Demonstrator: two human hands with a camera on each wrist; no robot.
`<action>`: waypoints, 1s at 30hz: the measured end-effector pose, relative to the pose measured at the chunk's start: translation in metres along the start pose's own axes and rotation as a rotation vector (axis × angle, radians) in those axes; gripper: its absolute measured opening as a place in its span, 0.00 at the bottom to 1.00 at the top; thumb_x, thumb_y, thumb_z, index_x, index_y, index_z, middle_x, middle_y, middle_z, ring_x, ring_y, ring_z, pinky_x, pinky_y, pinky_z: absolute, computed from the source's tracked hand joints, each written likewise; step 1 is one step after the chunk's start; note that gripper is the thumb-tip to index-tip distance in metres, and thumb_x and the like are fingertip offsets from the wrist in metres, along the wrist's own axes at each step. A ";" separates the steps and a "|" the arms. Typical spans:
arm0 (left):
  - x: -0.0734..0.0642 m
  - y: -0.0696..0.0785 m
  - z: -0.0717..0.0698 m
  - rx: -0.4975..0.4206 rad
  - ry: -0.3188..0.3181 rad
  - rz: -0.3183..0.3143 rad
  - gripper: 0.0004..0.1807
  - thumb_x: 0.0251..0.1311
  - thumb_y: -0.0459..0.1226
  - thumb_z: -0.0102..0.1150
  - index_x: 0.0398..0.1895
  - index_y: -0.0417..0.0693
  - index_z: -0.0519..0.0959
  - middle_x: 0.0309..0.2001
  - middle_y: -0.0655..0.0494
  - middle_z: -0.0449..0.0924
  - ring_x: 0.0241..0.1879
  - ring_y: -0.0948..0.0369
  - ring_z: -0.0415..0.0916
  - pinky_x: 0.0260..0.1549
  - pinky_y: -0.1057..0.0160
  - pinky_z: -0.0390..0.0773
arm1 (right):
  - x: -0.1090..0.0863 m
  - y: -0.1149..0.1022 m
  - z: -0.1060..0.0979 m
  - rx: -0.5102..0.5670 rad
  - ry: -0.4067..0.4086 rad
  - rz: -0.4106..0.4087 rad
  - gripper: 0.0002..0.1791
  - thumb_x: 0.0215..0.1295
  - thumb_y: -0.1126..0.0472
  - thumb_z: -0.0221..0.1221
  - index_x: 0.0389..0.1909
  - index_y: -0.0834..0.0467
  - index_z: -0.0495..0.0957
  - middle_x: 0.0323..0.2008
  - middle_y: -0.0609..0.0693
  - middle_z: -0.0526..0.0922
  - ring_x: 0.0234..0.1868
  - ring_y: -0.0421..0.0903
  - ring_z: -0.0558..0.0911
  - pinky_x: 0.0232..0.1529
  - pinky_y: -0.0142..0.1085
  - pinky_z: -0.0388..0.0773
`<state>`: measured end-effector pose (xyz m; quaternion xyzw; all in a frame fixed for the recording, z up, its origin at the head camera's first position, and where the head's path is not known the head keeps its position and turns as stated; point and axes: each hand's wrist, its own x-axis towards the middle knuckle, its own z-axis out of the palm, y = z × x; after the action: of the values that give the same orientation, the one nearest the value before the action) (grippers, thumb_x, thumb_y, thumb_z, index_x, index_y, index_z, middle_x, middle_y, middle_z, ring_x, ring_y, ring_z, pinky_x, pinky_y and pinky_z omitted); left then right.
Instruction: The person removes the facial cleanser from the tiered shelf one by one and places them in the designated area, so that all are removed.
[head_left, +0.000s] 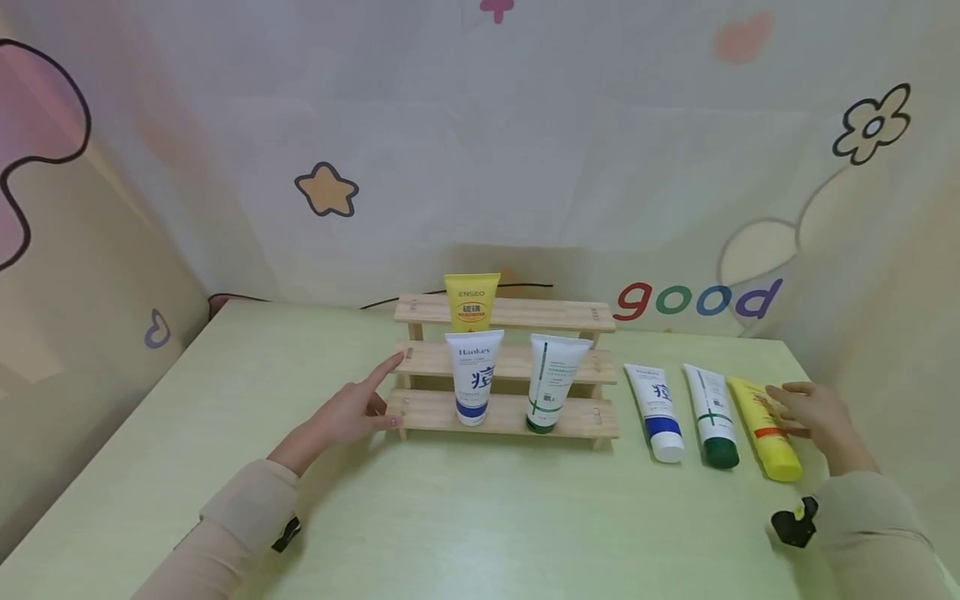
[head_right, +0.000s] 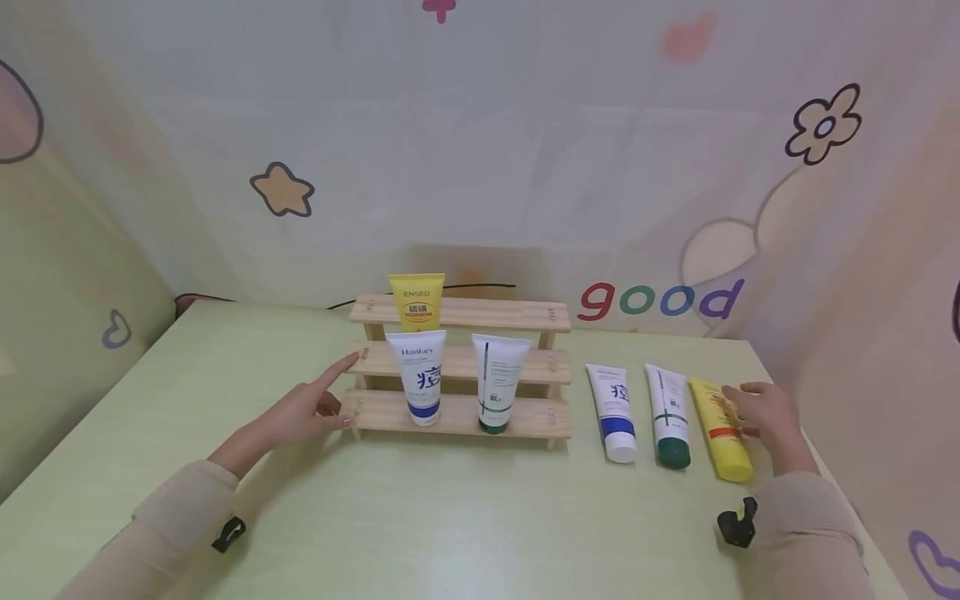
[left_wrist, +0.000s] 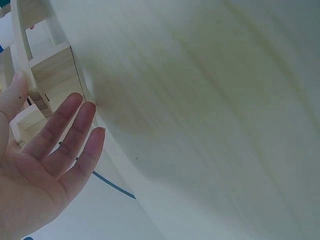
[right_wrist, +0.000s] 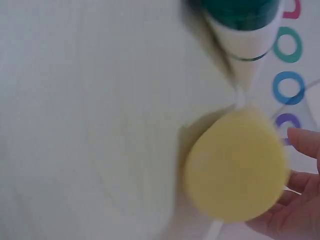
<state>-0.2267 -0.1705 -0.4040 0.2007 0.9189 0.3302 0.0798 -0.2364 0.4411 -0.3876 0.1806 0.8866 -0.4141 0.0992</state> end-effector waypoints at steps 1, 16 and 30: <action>0.000 0.000 0.000 0.001 -0.001 -0.005 0.49 0.54 0.38 0.63 0.72 0.57 0.41 0.33 0.49 0.80 0.32 0.59 0.77 0.31 0.60 0.75 | -0.002 -0.002 0.000 0.000 0.013 -0.017 0.49 0.63 0.37 0.44 0.63 0.77 0.46 0.58 0.76 0.54 0.52 0.67 0.67 0.42 0.44 0.76; 0.002 -0.002 0.002 -0.001 0.002 0.004 0.49 0.54 0.38 0.63 0.72 0.57 0.41 0.32 0.49 0.80 0.31 0.59 0.76 0.30 0.60 0.75 | -0.064 -0.096 0.014 0.085 0.088 -0.466 0.35 0.68 0.46 0.44 0.65 0.68 0.54 0.43 0.36 0.69 0.37 0.23 0.72 0.36 0.22 0.73; 0.000 -0.003 0.000 -0.007 -0.001 0.020 0.48 0.54 0.39 0.63 0.72 0.57 0.41 0.32 0.51 0.80 0.32 0.60 0.77 0.31 0.60 0.75 | -0.086 -0.180 0.068 0.231 -0.101 -0.665 0.27 0.66 0.51 0.51 0.61 0.62 0.63 0.49 0.47 0.73 0.43 0.35 0.78 0.39 0.30 0.76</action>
<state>-0.2271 -0.1724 -0.4060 0.2097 0.9157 0.3339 0.0778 -0.2282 0.2621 -0.2774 -0.1286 0.8383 -0.5295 -0.0185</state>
